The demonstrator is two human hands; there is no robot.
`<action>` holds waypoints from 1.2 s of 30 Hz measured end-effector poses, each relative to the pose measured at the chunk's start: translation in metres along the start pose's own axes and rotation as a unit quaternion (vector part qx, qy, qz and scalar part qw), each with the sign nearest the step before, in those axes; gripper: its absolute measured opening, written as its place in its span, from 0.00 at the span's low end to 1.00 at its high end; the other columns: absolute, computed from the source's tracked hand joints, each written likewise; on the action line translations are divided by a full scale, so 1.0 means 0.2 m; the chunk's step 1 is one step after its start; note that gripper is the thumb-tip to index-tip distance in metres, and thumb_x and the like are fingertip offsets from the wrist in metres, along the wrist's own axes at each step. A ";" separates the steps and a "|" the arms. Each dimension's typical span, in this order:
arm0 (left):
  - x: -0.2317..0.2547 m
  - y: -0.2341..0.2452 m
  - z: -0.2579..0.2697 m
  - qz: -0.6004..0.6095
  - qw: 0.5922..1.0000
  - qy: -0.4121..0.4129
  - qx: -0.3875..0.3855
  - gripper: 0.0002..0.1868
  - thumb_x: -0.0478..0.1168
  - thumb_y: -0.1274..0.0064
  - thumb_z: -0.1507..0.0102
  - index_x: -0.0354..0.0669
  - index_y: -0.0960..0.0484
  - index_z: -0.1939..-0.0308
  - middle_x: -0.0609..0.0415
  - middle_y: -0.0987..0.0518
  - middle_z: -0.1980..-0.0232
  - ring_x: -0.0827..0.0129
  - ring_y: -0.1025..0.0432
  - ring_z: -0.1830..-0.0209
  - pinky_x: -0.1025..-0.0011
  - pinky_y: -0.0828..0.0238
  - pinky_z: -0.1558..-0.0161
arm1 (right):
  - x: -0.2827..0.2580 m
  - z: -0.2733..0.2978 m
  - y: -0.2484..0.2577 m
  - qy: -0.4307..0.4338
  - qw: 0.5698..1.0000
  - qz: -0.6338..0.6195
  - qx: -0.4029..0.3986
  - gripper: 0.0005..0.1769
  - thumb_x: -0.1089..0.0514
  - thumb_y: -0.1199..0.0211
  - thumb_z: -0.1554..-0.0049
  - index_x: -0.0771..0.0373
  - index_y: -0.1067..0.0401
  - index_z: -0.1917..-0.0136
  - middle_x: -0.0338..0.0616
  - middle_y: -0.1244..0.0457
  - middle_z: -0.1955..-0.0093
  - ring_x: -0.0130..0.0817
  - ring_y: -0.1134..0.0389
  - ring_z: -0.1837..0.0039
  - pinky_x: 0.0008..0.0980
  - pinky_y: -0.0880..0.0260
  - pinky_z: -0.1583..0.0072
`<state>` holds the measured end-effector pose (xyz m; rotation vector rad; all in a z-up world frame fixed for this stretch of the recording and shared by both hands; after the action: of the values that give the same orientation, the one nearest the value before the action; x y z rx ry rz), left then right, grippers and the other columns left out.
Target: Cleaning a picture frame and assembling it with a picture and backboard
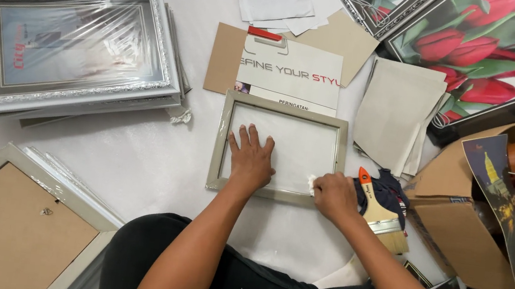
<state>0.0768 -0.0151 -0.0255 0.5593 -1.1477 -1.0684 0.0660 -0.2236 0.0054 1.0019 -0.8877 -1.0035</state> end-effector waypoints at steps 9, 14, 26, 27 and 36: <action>0.00 0.01 0.00 0.005 1.000 0.000 -0.002 0.43 0.54 0.37 0.40 0.49 0.37 0.25 0.28 0.48 0.21 0.32 0.60 0.19 0.30 0.74 0.27 | 0.18 -0.18 -0.07 -0.061 0.993 0.022 0.096 0.08 0.54 0.41 0.46 0.49 0.20 0.59 0.41 0.32 0.61 0.44 0.32 0.46 0.45 0.35 0.43; 0.01 0.03 0.00 0.007 1.000 0.002 -0.013 0.42 0.53 0.37 0.39 0.49 0.37 0.25 0.28 0.47 0.21 0.32 0.59 0.19 0.31 0.74 0.27 | 0.34 -0.50 -0.01 -0.131 0.987 -0.032 0.085 0.09 0.55 0.39 0.46 0.48 0.18 0.58 0.43 0.31 0.60 0.47 0.32 0.47 0.42 0.38 0.44; 0.01 0.05 0.00 0.001 1.000 0.001 -0.010 0.42 0.53 0.36 0.40 0.49 0.36 0.26 0.28 0.47 0.22 0.32 0.58 0.20 0.32 0.72 0.26 | 0.24 -0.57 0.13 -0.140 0.989 0.006 0.047 0.11 0.56 0.41 0.43 0.55 0.17 0.56 0.51 0.33 0.58 0.48 0.37 0.45 0.41 0.43 0.44; 0.01 0.05 0.01 0.005 1.000 -0.001 -0.013 0.42 0.53 0.37 0.40 0.49 0.36 0.25 0.28 0.47 0.22 0.32 0.58 0.20 0.33 0.73 0.25 | 0.17 -0.50 0.15 -0.112 0.992 0.027 0.049 0.12 0.57 0.42 0.43 0.56 0.17 0.58 0.51 0.32 0.61 0.48 0.36 0.45 0.42 0.42 0.43; -0.04 -0.02 -0.03 0.020 0.999 -0.016 -0.020 0.46 0.56 0.35 0.42 0.51 0.37 0.23 0.31 0.49 0.20 0.35 0.59 0.19 0.34 0.74 0.25 | 0.02 0.05 -0.06 -0.077 0.997 -0.022 0.008 0.11 0.56 0.40 0.46 0.47 0.17 0.59 0.41 0.29 0.58 0.44 0.34 0.42 0.39 0.40 0.42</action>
<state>0.0816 -0.0105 -0.0346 0.4869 -1.1590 -1.0676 0.0561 -0.2324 -0.0020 0.9706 -1.0047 -1.1240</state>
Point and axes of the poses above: each hand's wrist, its own z-axis away from the middle knuckle, its own y-axis out of the back of the hand, x = y × z, the point moved 8 cm from there along -z, towards the middle knuckle
